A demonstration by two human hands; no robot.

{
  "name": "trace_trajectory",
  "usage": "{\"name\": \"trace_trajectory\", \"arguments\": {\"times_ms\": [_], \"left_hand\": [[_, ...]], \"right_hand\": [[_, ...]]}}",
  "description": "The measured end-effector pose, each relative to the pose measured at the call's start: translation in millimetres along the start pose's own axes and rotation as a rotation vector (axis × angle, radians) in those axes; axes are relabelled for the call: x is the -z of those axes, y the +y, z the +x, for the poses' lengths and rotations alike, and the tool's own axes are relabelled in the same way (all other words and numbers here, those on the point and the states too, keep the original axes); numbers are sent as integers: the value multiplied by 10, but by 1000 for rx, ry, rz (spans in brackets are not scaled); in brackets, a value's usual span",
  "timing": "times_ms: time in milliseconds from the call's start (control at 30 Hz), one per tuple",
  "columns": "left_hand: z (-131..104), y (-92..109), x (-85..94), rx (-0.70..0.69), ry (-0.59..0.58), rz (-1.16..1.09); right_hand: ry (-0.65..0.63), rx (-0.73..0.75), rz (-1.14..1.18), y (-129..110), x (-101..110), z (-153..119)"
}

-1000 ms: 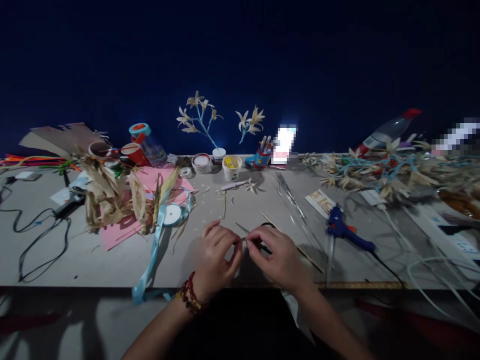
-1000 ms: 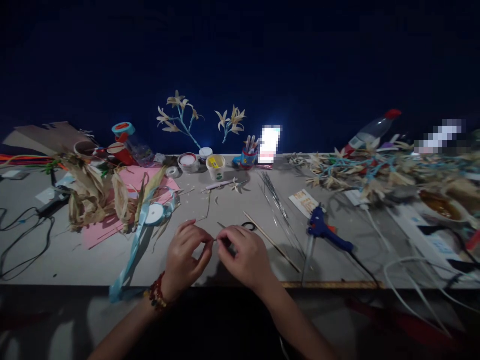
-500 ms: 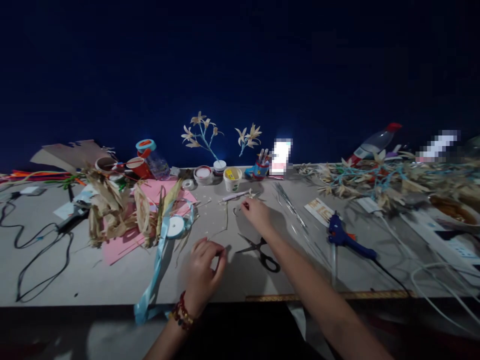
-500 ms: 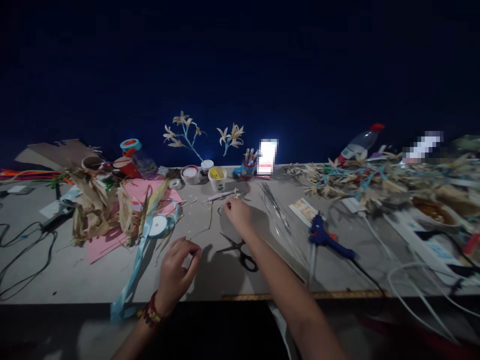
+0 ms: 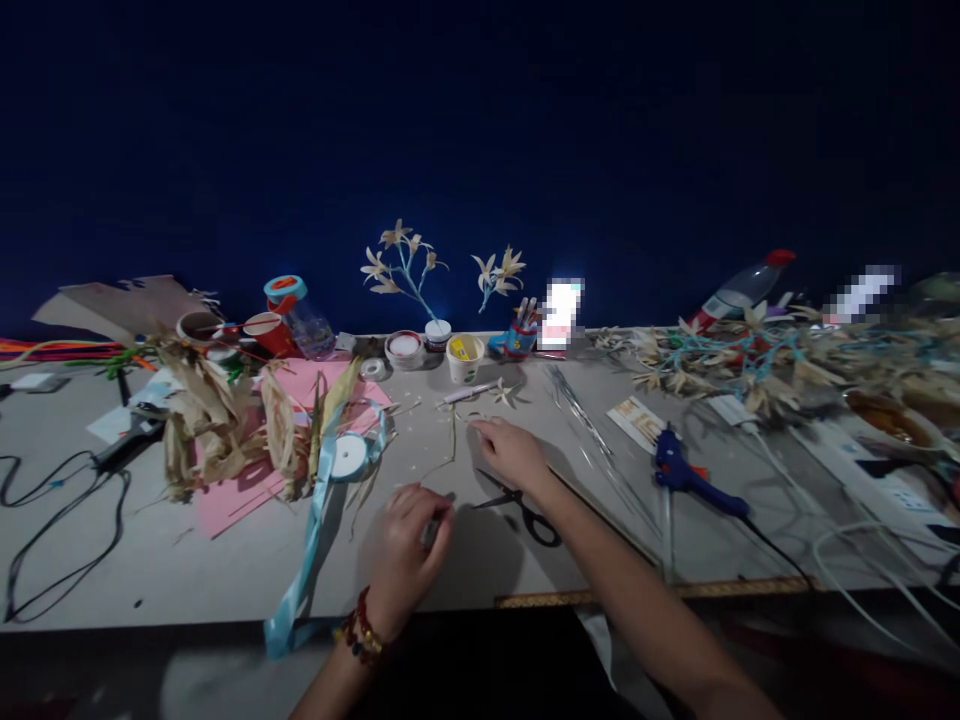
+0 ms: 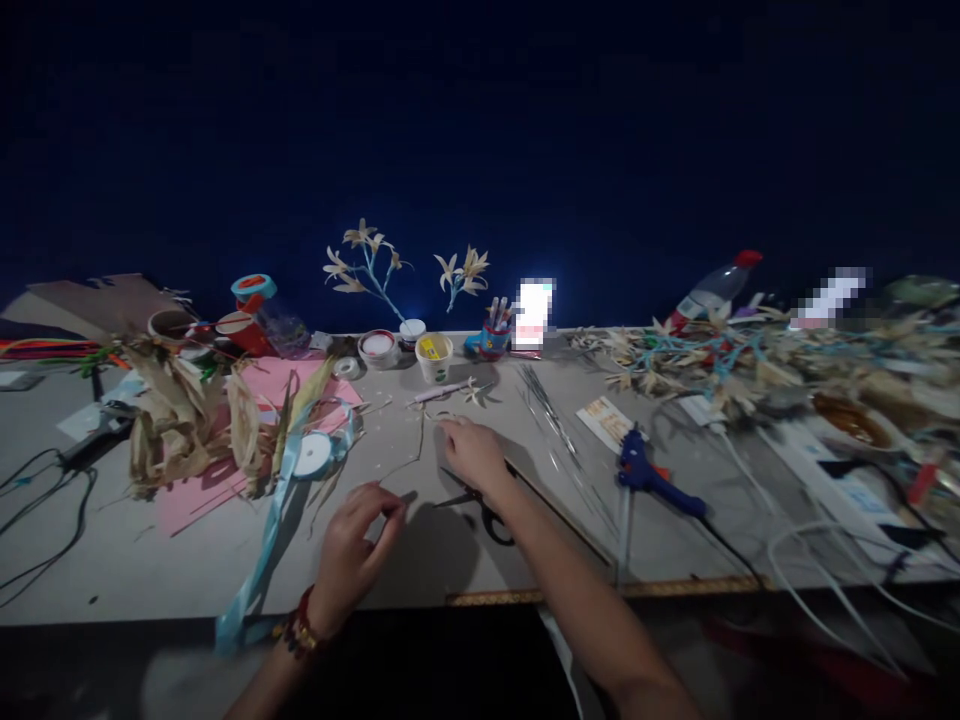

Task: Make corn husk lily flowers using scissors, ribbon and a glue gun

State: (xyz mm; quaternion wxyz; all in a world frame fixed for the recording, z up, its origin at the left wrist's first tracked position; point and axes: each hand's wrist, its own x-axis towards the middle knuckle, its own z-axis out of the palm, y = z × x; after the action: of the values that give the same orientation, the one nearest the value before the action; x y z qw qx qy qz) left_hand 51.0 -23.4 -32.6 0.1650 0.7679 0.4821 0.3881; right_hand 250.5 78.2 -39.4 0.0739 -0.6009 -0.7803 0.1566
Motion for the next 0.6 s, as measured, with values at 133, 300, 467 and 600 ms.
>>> {"name": "trace_trajectory", "arguments": {"times_ms": [133,300,467,600], "left_hand": [[-14,-20,58,18,27,-18],[-65,-35,56,57,-12,-32],[-85,18,51,72,-132,-101],[-91,27,-10,-6,-333,-84]], "right_hand": [[-13,3,-9,10,21,-28],[0,-34,5,65,12,70],[18,-20,56,18,74,59],[-36,250,291,-267,148,-325]]}}
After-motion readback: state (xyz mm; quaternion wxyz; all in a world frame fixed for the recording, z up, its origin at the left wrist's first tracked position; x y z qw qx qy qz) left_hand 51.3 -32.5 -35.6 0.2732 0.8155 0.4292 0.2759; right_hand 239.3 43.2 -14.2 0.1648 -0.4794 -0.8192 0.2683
